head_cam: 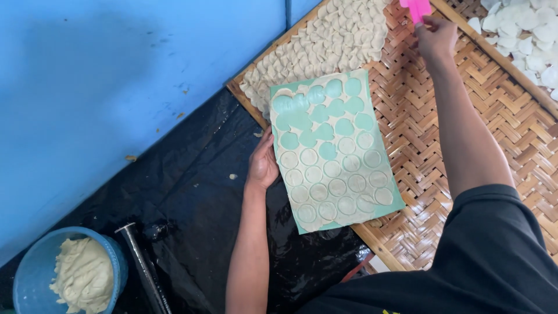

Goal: Cutting circular rounds from a sheet of dough and transferring them to a woven tray using a spatula.

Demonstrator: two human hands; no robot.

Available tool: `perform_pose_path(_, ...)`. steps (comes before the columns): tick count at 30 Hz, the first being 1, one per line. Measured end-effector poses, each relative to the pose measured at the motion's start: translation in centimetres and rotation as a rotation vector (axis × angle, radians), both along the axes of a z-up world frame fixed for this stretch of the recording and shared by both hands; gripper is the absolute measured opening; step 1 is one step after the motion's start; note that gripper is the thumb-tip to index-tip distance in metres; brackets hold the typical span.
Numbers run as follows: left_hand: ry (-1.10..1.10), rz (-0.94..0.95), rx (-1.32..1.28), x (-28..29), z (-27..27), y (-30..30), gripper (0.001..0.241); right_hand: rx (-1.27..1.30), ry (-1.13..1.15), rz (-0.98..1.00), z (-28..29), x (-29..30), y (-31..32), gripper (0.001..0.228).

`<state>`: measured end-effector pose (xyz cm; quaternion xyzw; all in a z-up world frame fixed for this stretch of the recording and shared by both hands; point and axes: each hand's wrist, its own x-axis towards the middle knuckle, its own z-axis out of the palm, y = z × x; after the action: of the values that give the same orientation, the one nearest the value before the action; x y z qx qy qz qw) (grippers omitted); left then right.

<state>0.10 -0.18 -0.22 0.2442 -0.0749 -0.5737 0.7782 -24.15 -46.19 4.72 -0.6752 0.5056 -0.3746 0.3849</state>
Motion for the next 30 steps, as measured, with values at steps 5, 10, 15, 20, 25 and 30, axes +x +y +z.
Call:
perform_pose_path(5, 0.004, 0.003, -0.001, 0.0, 0.6, 0.1, 0.049, -0.025, 0.016, -0.002, 0.2, -0.1, -0.1, 0.030)
perform_pose_path(10, -0.006, 0.000, -0.024, -0.1, 0.4, 0.1, 0.050, -0.091, 0.179, -0.058, -0.1, -1.0, -0.4, 0.027)
perform_pose_path(15, 0.003, 0.000, -0.005, -0.2, 1.1, 0.1, 0.051, -0.399, 0.449, -0.063, 1.5, -0.7, 0.9, 0.027)
perform_pose_path(20, 0.000, -0.002, -0.005, -0.2, 1.1, 0.1, 0.050, -0.709, 0.692, -0.095, 4.4, -0.1, 4.3, 0.025)
perform_pose_path(25, -0.001, -0.001, -0.020, -0.2, 0.8, 0.1, 0.050, -0.643, 0.690, -0.084, 4.6, -0.9, 5.3, 0.022)
perform_pose_path(30, -0.010, 0.005, -0.004, -0.1, 0.5, 0.1, 0.050, -0.417, 0.477, -0.028, 5.7, -2.0, 10.3, 0.032)
